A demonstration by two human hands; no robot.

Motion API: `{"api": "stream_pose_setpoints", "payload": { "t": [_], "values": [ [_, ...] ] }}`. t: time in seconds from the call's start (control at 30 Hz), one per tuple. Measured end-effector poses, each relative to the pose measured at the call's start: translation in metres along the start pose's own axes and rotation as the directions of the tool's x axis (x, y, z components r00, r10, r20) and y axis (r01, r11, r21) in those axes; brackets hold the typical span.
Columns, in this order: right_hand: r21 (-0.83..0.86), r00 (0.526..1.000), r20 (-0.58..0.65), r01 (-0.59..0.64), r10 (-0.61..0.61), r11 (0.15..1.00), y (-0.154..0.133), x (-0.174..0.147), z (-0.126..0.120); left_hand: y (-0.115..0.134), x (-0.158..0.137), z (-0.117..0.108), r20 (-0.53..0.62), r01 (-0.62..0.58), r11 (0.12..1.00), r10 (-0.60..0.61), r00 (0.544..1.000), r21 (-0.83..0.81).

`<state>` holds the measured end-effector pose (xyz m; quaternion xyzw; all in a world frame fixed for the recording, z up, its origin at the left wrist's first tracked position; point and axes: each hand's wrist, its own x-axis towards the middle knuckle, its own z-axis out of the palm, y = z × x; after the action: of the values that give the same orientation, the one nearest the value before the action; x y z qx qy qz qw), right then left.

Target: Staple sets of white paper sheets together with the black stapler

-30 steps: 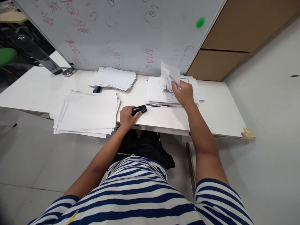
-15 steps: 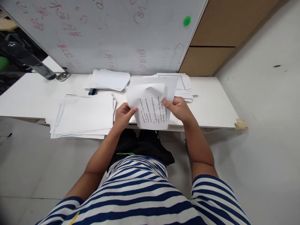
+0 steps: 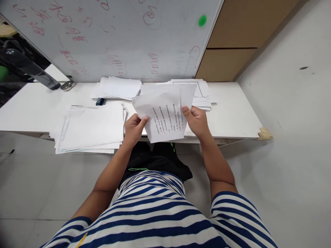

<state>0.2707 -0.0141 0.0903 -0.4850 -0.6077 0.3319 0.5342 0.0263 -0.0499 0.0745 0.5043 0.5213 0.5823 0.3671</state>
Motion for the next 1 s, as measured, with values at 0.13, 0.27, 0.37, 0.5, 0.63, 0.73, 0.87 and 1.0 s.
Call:
{"api": "stream_pose_setpoints", "payload": {
  "t": [0.13,0.27,0.37,0.5,0.63,0.73,0.87,1.0],
  "values": [
    [0.152,0.998,0.058,0.007,-0.016,0.988,-0.003,-0.012,0.022,-0.001,0.003,0.004,-0.07,-0.042,0.999,0.041,0.997,-0.022],
    [0.195,0.998,-0.063,0.038,-0.027,0.98,-0.007,-0.015,0.04,-0.002,0.01,0.013,-0.044,-0.158,0.987,0.159,0.986,0.03],
    [0.208,0.992,-0.124,-0.002,0.028,0.978,-0.001,-0.016,0.048,-0.009,0.018,0.022,0.08,-0.117,0.991,0.122,0.989,-0.062],
    [0.316,0.98,-0.173,-0.041,0.099,0.948,0.021,-0.024,0.062,-0.028,0.025,0.032,0.183,0.074,0.98,-0.04,0.982,-0.184],
    [0.448,0.979,-0.125,-0.09,0.162,0.889,0.031,-0.035,0.07,-0.04,0.023,0.034,0.253,0.122,0.978,-0.076,0.964,-0.171],
    [0.399,0.986,-0.122,-0.055,0.112,0.915,0.03,-0.04,0.068,-0.042,0.021,0.031,0.273,0.158,0.974,-0.11,0.956,-0.162],
    [0.291,0.981,-0.145,-0.082,0.129,0.953,0.036,-0.047,0.07,-0.044,0.019,0.03,0.259,0.191,0.966,-0.143,0.955,-0.172],
    [0.242,0.969,-0.191,-0.108,0.156,0.964,0.046,-0.052,0.077,-0.05,0.012,0.033,0.262,0.217,0.962,-0.169,0.95,-0.165]
  ]
}}
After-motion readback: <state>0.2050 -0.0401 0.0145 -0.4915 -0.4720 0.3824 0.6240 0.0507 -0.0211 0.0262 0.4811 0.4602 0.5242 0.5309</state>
